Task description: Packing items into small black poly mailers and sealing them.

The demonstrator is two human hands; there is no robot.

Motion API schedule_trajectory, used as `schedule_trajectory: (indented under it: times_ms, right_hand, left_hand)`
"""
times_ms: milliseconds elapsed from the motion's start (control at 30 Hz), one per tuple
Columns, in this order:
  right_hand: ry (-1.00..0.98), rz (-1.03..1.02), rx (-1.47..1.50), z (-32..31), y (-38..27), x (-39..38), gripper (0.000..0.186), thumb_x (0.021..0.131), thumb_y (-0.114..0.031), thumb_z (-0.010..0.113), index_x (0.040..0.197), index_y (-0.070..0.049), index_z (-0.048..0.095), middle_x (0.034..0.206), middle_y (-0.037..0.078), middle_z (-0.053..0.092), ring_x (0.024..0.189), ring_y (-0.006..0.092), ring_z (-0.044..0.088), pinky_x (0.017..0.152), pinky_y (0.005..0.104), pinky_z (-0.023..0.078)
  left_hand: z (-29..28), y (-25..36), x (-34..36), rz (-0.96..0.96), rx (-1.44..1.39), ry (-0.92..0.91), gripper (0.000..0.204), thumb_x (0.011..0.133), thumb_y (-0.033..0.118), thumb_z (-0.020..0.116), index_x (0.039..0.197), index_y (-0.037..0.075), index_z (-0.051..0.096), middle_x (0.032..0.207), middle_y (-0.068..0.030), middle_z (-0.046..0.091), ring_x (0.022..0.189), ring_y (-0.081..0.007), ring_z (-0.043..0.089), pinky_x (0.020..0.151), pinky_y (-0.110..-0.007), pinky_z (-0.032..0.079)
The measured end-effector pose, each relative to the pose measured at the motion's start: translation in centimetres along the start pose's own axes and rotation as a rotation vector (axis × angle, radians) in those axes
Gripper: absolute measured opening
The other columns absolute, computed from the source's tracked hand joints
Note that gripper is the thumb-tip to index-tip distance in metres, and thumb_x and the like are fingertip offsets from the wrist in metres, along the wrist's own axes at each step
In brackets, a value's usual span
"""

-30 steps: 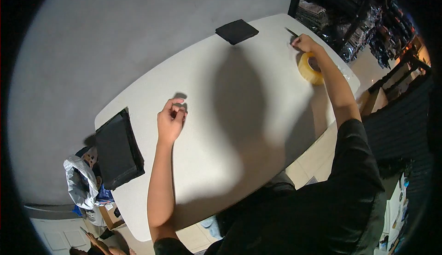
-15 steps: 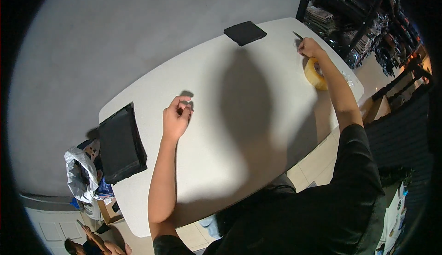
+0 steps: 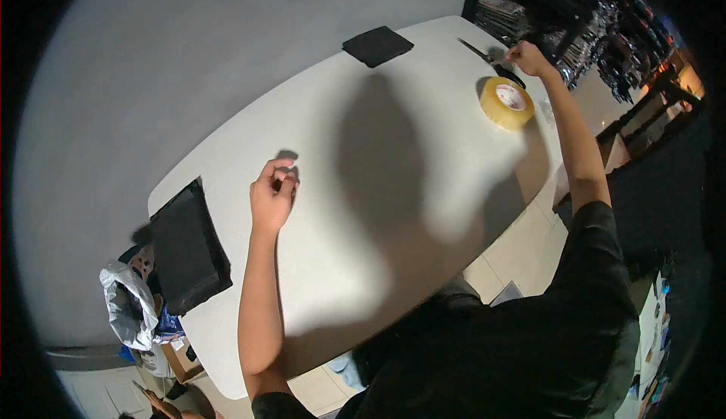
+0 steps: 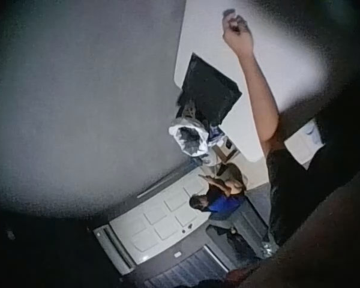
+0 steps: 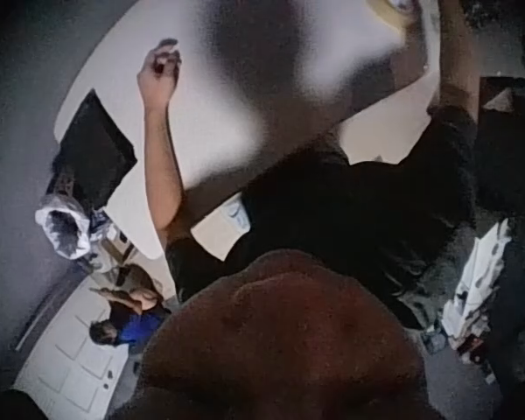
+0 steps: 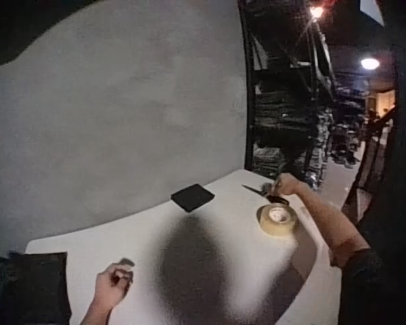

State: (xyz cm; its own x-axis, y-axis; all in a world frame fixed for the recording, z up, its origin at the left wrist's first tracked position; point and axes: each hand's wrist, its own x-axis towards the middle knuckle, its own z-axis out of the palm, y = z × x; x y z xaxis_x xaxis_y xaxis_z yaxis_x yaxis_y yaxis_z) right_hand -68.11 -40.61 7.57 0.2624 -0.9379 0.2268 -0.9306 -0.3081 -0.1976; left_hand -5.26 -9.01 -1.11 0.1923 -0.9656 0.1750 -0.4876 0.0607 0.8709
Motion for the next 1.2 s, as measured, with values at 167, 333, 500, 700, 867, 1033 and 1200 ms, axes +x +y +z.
schedule_trajectory:
  times_ms: [167, 333, 500, 700, 867, 1033, 1200]
  right_hand:
    - [-0.014, 0.042, 0.005, -2.4, 2.3, -5.7, 0.017, 0.088, -0.010, 0.074, 0.099, 0.001, 0.082, 0.094, 0.017, 0.080, 0.082, 0.0213, 0.075, 0.081, 0.0354, 0.059]
    - [-0.169, 0.302, 0.246, -3.6, 6.1, -10.8, 0.020, 0.088, -0.012, 0.076, 0.103, -0.002, 0.082, 0.085, 0.013, 0.078, 0.074, 0.0165, 0.071, 0.067, 0.0346, 0.057]
    - [-0.106, 0.560, 0.298, 0.0, 7.3, -14.3, 0.018, 0.084, -0.013, 0.081, 0.095, 0.001, 0.081, 0.070, 0.005, 0.070, 0.054, 0.0134, 0.062, 0.046, 0.0317, 0.048]
    - [-0.324, 0.583, -0.217, 0.2, 6.3, -12.6, 0.043, 0.075, -0.030, 0.092, 0.108, -0.004, 0.080, 0.071, 0.010, 0.073, 0.056, 0.0216, 0.069, 0.049, 0.0356, 0.056]
    - [-0.120, 0.563, -0.083, 1.2, 5.8, -13.2, 0.050, 0.070, -0.039, 0.093, 0.105, -0.005, 0.081, 0.084, 0.014, 0.076, 0.063, 0.0270, 0.073, 0.059, 0.0370, 0.060]
    - [0.170, 0.276, -0.347, 1.6, 7.2, -14.0, 0.044, 0.066, -0.031, 0.091, 0.102, -0.007, 0.082, 0.098, 0.016, 0.078, 0.077, 0.0277, 0.076, 0.075, 0.0373, 0.062]
    - [0.058, 0.238, -0.037, 0.8, 6.3, -13.6, 0.036, 0.070, -0.018, 0.087, 0.103, -0.003, 0.081, 0.088, 0.015, 0.079, 0.080, 0.0246, 0.076, 0.075, 0.0353, 0.060]
  left_hand:
    - [-0.5, -0.9, -0.1, 0.021, -0.010, 0.008, 0.021, 0.101, 0.000, 0.060, 0.119, 0.002, 0.068, 0.078, -0.0022, 0.065, 0.071, -0.0081, 0.061, 0.064, -0.024, 0.048]
    - [-0.1, -1.0, 0.0, 0.026, 0.001, 0.016, 0.023, 0.097, 0.001, 0.060, 0.118, 0.003, 0.070, 0.078, -0.0040, 0.070, 0.068, -0.0101, 0.063, 0.067, -0.027, 0.051]
    - [0.0, -1.7, 0.0, 0.052, 0.030, 0.038, 0.022, 0.097, 0.003, 0.061, 0.117, 0.004, 0.071, 0.079, -0.0039, 0.070, 0.070, -0.0105, 0.064, 0.068, -0.027, 0.052]
    - [0.1, -1.6, 0.2, 0.107, 0.062, 0.030, 0.022, 0.097, 0.003, 0.061, 0.117, 0.004, 0.071, 0.079, -0.0034, 0.071, 0.068, -0.0106, 0.063, 0.067, -0.027, 0.051]
    - [-0.1, -1.1, -0.1, 0.107, 0.064, 0.042, 0.022, 0.097, 0.004, 0.062, 0.117, 0.004, 0.071, 0.078, -0.0031, 0.070, 0.067, -0.0105, 0.062, 0.067, -0.027, 0.050]
    - [0.1, -1.1, 0.0, 0.119, 0.055, 0.032, 0.022, 0.096, 0.004, 0.062, 0.116, 0.003, 0.071, 0.076, -0.0028, 0.069, 0.066, -0.0102, 0.061, 0.066, -0.026, 0.050]
    - [0.3, -0.7, -0.2, 0.106, 0.063, 0.043, 0.022, 0.095, 0.004, 0.063, 0.116, 0.003, 0.071, 0.075, -0.0039, 0.069, 0.066, -0.0101, 0.061, 0.067, -0.027, 0.050]
